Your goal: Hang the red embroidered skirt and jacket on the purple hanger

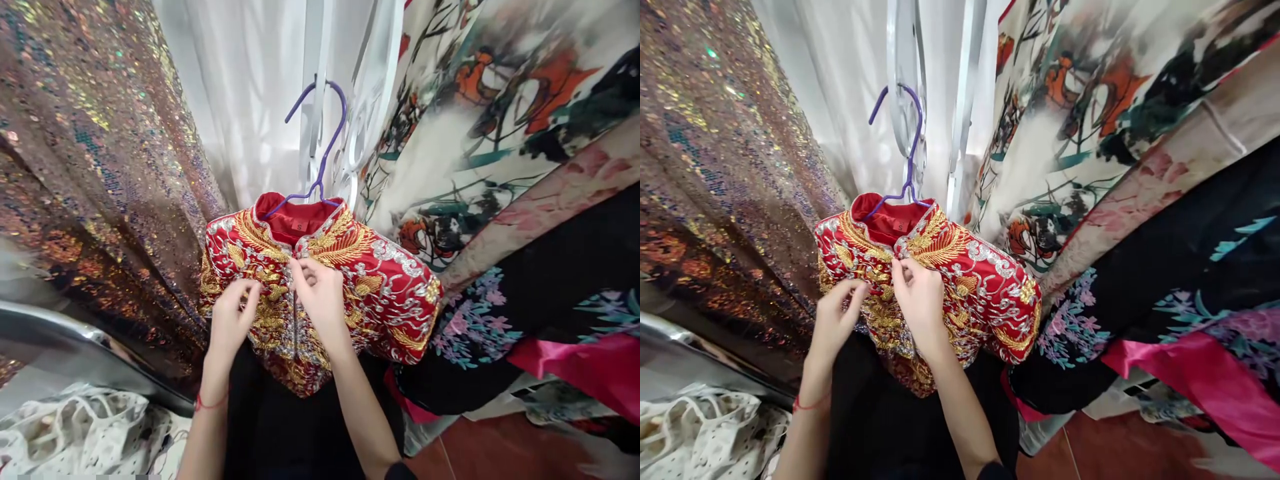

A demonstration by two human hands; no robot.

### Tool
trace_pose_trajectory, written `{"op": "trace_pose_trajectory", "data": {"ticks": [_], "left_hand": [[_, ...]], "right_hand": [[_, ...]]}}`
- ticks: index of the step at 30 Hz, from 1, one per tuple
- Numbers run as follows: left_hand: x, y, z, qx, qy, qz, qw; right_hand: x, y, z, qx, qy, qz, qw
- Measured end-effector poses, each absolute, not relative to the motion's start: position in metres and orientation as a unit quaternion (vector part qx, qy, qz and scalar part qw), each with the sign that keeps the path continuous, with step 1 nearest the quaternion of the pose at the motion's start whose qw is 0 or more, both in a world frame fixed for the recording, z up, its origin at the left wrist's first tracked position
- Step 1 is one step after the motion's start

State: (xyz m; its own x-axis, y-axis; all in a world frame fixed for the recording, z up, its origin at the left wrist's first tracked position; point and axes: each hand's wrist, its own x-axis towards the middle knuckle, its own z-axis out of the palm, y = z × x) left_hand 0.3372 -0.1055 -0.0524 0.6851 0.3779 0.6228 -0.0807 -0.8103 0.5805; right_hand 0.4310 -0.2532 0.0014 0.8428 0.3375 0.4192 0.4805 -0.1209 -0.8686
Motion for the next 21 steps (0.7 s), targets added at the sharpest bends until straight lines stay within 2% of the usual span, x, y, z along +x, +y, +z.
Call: {"op": "trace_pose_trajectory", "data": {"ticks": [4, 7, 9, 12, 16, 21], "left_hand": [[0.361, -0.070, -0.004, 0.822, 0.107, 0.529, 0.179], [0.370, -0.037, 0.017, 0.849, 0.081, 0.509, 0.118], [0.374, -0.016, 0.021, 0.881, 0.051, 0.449, 0.143], [0.380, 0.005, 0.014, 0.880, 0.041, 0.408, 0.240], [0.385, 0.005, -0.002, 0.815, 0.069, 0.488, 0.304], [0.358, -0.029, 0.015, 0.752, 0.109, 0.601, 0.247]], "right_hand": [[0.431, -0.261, 0.011, -0.798, -0.241, -0.160, 0.528], [0.423, -0.299, 0.016, -0.751, -0.406, -0.243, 0.460], [0.422, -0.335, 0.015, -0.685, -0.448, -0.375, 0.436], [0.436, -0.378, 0.011, -0.713, -0.309, -0.508, 0.372], [0.478, -0.390, 0.000, -0.801, -0.228, -0.446, 0.327], [0.521, -0.383, 0.001, -0.767, -0.224, -0.470, 0.375]]}}
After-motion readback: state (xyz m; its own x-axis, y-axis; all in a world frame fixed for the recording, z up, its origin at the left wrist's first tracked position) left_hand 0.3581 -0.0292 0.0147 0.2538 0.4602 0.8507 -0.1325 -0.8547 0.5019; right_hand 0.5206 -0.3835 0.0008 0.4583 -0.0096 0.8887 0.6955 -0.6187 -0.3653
